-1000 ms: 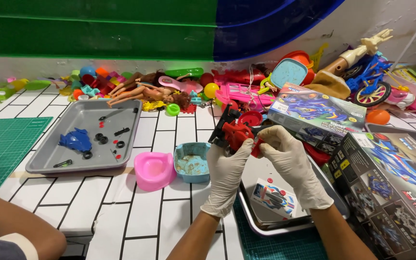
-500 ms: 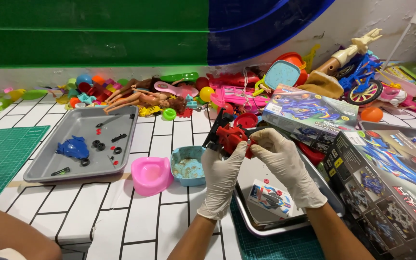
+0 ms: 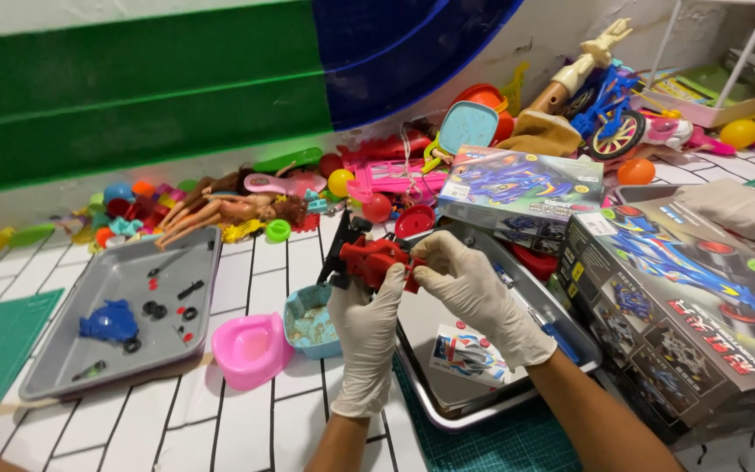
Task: The person assembles a red toy car chassis on a white tiled table. They attach wheels, a red body shell, and other small components to the black frame using their gloved hands. The workspace is cluttered with various toys, including dolls and plastic containers.
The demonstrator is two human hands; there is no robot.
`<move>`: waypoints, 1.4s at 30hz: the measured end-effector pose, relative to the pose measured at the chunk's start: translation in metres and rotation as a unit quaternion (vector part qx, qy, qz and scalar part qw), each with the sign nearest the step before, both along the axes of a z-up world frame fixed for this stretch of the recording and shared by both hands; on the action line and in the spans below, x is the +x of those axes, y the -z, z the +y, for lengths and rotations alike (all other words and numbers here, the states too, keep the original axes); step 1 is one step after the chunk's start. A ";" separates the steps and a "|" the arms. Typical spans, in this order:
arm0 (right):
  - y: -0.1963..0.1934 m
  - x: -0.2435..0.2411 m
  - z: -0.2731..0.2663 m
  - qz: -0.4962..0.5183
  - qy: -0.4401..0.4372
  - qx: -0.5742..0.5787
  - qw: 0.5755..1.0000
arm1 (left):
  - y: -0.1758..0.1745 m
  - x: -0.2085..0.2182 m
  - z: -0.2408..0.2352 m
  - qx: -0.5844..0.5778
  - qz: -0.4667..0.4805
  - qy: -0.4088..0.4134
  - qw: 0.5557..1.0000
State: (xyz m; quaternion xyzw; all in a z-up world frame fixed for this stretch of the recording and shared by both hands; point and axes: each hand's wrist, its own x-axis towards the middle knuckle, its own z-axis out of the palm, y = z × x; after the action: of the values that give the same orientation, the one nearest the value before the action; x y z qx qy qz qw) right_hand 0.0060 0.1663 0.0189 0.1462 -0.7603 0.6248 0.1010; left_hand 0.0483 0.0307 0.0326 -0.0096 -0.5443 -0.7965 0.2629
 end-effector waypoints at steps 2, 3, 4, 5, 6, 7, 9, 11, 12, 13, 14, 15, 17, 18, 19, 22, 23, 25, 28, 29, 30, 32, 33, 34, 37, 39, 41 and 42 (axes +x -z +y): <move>-0.002 -0.001 0.002 0.016 0.000 0.025 1.000 | 0.010 -0.005 0.001 0.000 0.021 0.022 1.000; -0.003 -0.001 0.003 0.022 -0.009 0.060 0.998 | 0.016 -0.007 0.001 0.011 0.032 0.034 0.999; -0.004 -0.001 0.004 0.025 -0.003 0.051 0.998 | 0.019 -0.011 0.002 0.002 0.034 0.040 0.999; -0.005 -0.002 0.005 0.006 -0.005 0.042 0.999 | 0.023 -0.013 0.003 -0.014 0.030 0.040 0.999; -0.006 -0.002 0.004 -0.013 -0.007 0.033 0.999 | 0.027 -0.016 0.002 -0.030 0.027 0.040 0.998; -0.001 -0.005 0.006 -0.015 -0.010 0.029 0.999 | 0.029 -0.020 0.002 -0.033 0.024 0.037 0.998; 0.007 -0.013 0.007 -0.002 -0.006 -0.019 1.000 | 0.033 -0.029 -0.001 -0.073 -0.026 0.025 0.997; 0.007 -0.013 0.006 0.001 -0.004 -0.008 1.000 | 0.029 -0.024 -0.003 -0.067 -0.035 0.028 0.997; 0.006 -0.013 0.005 0.005 0.004 0.005 1.000 | 0.026 -0.022 -0.004 -0.060 -0.043 0.037 0.997; 0.008 -0.013 0.006 0.004 0.002 0.007 1.000 | 0.031 -0.025 -0.005 -0.058 -0.044 0.034 0.997; 0.009 -0.014 0.007 0.021 0.009 0.013 1.000 | 0.035 -0.029 -0.005 -0.050 -0.046 0.046 0.997; 0.009 -0.015 0.008 0.039 0.016 0.020 0.999 | 0.039 -0.032 -0.006 -0.042 -0.046 0.057 0.996; 0.009 -0.015 0.010 0.051 0.028 0.027 0.998 | 0.051 -0.042 -0.009 -0.028 -0.050 0.069 0.996; 0.009 -0.015 0.011 0.063 0.043 0.032 0.997 | 0.057 -0.047 -0.011 -0.016 -0.055 0.084 0.995; 0.007 -0.013 0.012 0.062 0.040 0.035 0.997 | 0.055 -0.045 -0.010 -0.013 -0.056 0.081 0.995; -0.004 -0.007 0.012 0.140 0.006 0.052 0.989 | 0.050 -0.041 -0.009 -0.019 -0.043 0.090 0.995; -0.010 -0.002 0.010 0.122 -0.021 0.050 0.991 | 0.049 -0.040 -0.010 -0.021 -0.048 0.098 0.994; -0.016 0.004 0.007 0.104 -0.050 0.050 0.992 | 0.049 -0.040 -0.010 -0.020 -0.053 0.105 0.993; -0.014 0.008 0.003 -0.002 -0.073 0.015 0.997 | 0.049 -0.042 -0.009 -0.021 -0.060 0.117 0.991; -0.013 0.006 0.003 -0.017 -0.080 -0.013 0.997 | 0.048 -0.041 -0.009 -0.018 -0.062 0.120 0.991; -0.011 0.005 0.003 -0.032 -0.087 -0.041 0.995 | 0.048 -0.040 -0.009 -0.016 -0.063 0.123 0.990; -0.008 0.004 0.002 -0.042 -0.090 -0.058 0.993 | 0.045 -0.039 -0.008 -0.012 -0.055 0.126 0.990; -0.007 0.003 0.002 -0.052 -0.091 -0.077 0.992 | 0.043 -0.038 -0.007 -0.010 -0.049 0.131 0.990; -0.008 0.005 0.001 -0.054 -0.091 -0.075 0.992 | 0.043 -0.037 -0.008 -0.008 -0.050 0.131 0.990; -0.011 0.006 -0.001 -0.063 -0.098 -0.089 0.989 | 0.039 -0.033 -0.009 -0.006 -0.051 0.133 0.990; -0.007 0.004 -0.002 -0.062 -0.095 -0.096 0.989 | 0.033 -0.027 -0.008 0.004 -0.057 0.136 0.989; -0.003 0.001 -0.001 -0.060 -0.096 -0.097 0.989 | 0.033 -0.027 -0.009 0.003 -0.060 0.136 0.989; -0.001 0.000 -0.001 -0.057 -0.097 -0.101 0.989 | 0.032 -0.026 -0.009 0.001 -0.062 0.137 0.989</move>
State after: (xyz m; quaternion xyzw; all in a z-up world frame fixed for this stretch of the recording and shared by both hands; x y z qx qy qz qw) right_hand 0.0061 0.1654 0.0202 0.1726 -0.6803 0.7123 0.0104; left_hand 0.0219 0.0213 0.0004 -0.0343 -0.5525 -0.8245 0.1170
